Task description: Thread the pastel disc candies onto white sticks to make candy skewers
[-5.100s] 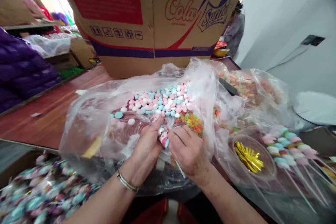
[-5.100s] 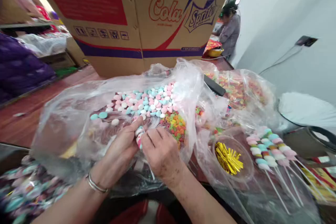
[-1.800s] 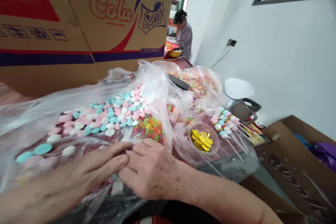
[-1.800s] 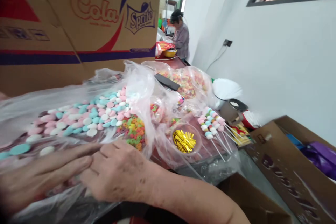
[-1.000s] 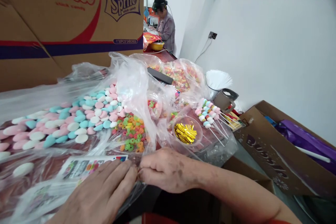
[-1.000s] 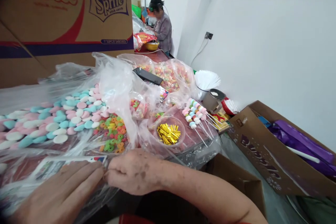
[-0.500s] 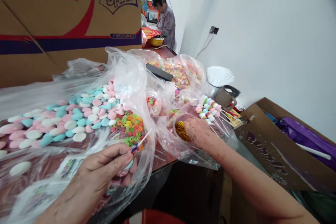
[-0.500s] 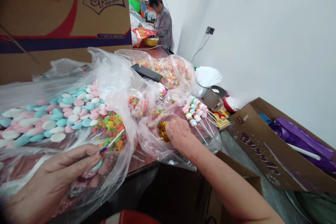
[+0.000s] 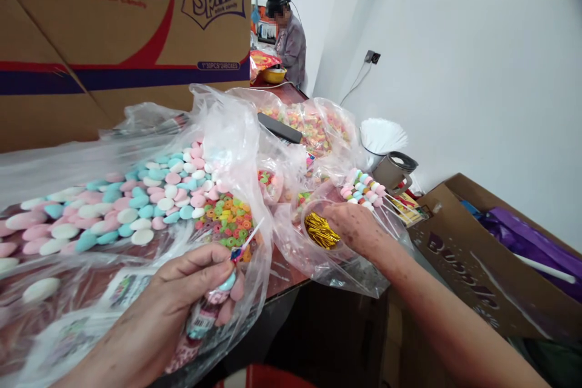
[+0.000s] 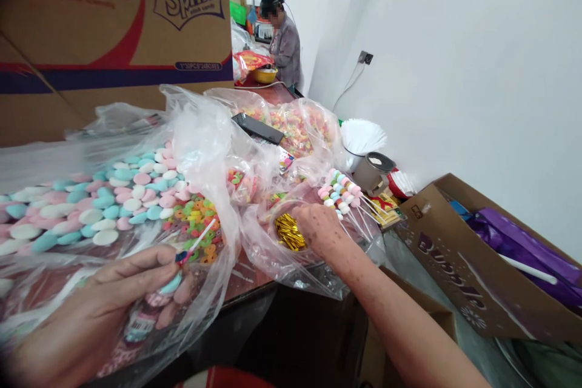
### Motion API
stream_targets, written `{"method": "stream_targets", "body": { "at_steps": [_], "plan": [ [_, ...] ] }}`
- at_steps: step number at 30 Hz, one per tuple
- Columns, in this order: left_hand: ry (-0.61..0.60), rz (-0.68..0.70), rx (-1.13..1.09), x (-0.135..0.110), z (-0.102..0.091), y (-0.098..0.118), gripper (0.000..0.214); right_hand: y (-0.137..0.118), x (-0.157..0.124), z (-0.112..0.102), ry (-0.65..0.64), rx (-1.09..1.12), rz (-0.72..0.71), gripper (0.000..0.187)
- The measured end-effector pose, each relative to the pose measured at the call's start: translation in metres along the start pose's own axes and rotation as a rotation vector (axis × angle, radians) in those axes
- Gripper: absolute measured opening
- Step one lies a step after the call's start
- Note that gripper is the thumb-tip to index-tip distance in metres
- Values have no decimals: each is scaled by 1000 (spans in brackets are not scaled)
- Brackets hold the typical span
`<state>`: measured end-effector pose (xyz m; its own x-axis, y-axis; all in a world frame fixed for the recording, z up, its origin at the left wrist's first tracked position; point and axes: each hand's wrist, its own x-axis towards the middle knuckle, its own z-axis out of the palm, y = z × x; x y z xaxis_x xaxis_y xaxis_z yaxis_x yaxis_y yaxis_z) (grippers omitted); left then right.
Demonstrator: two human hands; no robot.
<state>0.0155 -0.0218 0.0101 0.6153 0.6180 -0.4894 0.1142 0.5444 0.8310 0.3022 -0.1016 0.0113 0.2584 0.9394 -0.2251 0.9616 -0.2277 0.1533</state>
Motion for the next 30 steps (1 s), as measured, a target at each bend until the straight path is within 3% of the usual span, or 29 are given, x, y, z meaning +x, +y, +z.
{"method": "stream_targets", "body": {
  "at_steps": [4,7,9,13,17,21,24,26,30],
  "plan": [
    [-10,7,-77,0,6,2,24,2,-2,6,174,188,-37,24],
    [-77,47,-139,3,15,3,24,-17,-9,3,441,567,-73,24],
    [-147,77,-176,7,24,4,23,-40,-15,-1,533,884,-124,22],
    [-211,100,-215,13,36,4,20,-87,-22,-6,505,1297,-240,18],
    [-113,123,-213,12,37,-1,22,-107,-20,-4,426,1461,-246,18],
    [-9,178,-238,8,36,-6,21,-111,-17,-4,251,1516,-285,26],
    [32,253,-216,7,34,-7,23,-115,-17,-5,263,1435,-332,28],
    [82,286,-157,8,31,-6,24,-118,-17,-2,399,1237,-370,25],
    [163,258,-9,8,22,-2,23,-116,-16,6,829,593,-564,27]
  ]
}}
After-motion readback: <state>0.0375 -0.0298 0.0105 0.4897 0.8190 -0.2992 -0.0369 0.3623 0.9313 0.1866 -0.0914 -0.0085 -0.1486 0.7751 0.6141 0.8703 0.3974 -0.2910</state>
